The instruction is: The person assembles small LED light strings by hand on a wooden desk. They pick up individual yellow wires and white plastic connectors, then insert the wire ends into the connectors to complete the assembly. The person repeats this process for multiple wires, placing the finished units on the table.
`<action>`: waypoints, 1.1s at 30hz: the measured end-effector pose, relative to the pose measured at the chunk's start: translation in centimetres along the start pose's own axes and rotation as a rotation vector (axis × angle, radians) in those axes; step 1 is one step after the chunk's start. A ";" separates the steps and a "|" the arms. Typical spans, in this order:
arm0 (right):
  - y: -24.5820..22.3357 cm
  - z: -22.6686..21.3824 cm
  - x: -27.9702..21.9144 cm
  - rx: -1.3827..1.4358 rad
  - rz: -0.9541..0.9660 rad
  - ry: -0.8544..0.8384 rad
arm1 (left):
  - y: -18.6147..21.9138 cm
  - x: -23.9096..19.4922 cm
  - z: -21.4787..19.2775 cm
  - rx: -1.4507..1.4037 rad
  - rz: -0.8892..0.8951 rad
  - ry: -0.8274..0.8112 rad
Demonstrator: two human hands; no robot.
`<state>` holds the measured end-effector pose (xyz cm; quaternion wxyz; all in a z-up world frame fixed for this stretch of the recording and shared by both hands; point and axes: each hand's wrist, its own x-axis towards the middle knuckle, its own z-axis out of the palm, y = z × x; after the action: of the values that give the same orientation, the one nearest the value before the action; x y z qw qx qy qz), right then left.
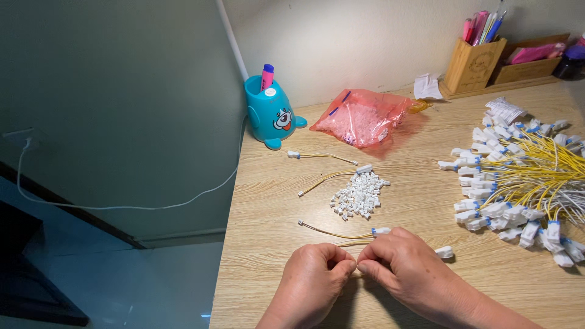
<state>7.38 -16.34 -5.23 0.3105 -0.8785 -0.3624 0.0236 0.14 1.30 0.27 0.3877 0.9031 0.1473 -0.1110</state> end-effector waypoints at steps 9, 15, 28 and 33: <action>-0.2 1.0 -0.3 0.071 -0.126 0.053 | 2.7 2.8 -4.5 0.050 0.104 0.189; 0.6 1.4 -0.4 0.071 -0.166 0.106 | 3.3 7.5 0.0 0.428 0.279 0.131; 1.0 1.4 -0.1 0.083 -0.122 0.025 | 2.3 9.7 3.0 0.483 0.477 0.386; 1.2 1.7 -0.1 0.073 -0.141 0.063 | 2.5 9.8 3.4 0.493 0.499 0.395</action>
<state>7.60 -16.21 -7.28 0.3543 -0.8392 -0.4124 -0.0128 9.85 -1.06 -3.40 0.1388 0.9810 -0.0358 0.1304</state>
